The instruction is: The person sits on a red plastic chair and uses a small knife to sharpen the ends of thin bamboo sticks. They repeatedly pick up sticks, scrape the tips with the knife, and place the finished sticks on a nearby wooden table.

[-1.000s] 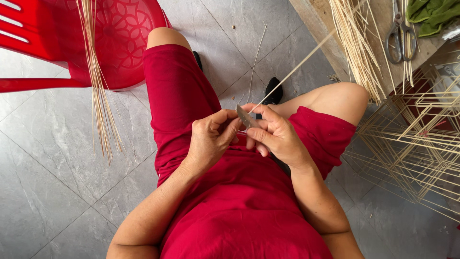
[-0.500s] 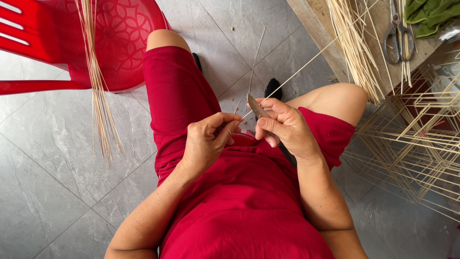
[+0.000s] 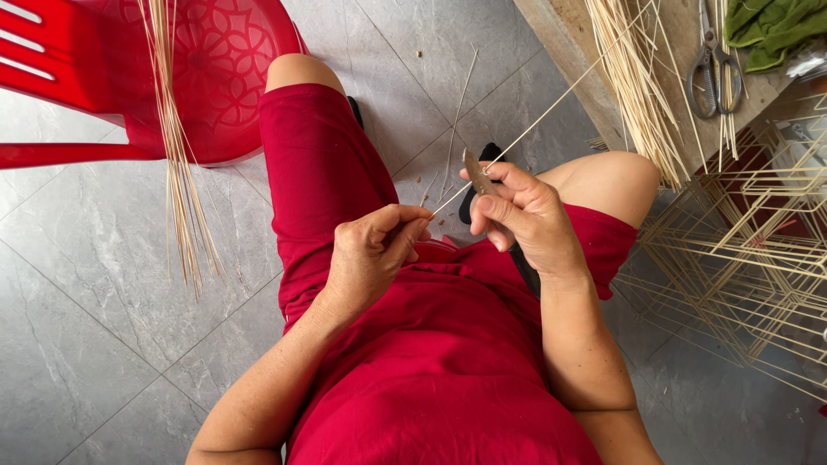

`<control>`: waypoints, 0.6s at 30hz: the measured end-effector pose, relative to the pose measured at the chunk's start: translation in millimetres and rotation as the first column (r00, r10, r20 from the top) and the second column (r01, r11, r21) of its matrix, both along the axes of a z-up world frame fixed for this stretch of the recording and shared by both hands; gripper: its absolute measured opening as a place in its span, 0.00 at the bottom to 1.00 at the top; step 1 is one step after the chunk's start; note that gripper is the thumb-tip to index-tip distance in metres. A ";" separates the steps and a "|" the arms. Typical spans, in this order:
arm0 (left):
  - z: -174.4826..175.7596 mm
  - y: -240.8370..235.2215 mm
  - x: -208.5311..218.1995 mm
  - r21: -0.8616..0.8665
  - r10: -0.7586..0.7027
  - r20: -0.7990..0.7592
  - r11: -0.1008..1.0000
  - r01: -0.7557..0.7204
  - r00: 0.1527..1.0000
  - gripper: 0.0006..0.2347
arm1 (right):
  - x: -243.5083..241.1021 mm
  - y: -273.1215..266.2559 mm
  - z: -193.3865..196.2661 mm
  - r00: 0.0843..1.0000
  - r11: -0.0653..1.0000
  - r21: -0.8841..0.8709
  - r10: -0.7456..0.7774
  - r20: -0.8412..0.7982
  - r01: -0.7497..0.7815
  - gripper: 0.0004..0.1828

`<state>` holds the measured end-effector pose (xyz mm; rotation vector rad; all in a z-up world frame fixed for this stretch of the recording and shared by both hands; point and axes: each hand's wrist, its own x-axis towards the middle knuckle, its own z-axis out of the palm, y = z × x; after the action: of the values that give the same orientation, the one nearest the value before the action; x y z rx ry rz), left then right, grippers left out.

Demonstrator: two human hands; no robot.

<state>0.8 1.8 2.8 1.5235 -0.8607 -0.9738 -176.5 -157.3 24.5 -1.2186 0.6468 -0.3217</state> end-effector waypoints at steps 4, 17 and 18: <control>-2.1 3.5 1.5 -0.001 0.008 -0.007 1.000 -0.008 1.000 0.06 | -5.8 -11.0 2.7 0.997 0.998 0.011 -0.066 0.027 0.066 0.19; -14.7 4.3 5.0 0.039 0.007 -0.301 0.999 0.005 0.954 0.08 | -4.1 5.9 3.3 0.995 0.994 0.037 0.101 0.022 -0.102 0.30; -14.5 4.2 4.7 0.040 0.015 -0.272 0.999 -0.005 0.962 0.08 | -2.9 9.9 2.7 0.994 0.993 0.045 0.104 0.029 -0.105 0.32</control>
<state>5.6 6.0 -11.7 1.3843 -0.6397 -1.1677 -179.4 -147.4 27.2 -1.1977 0.5626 -0.2337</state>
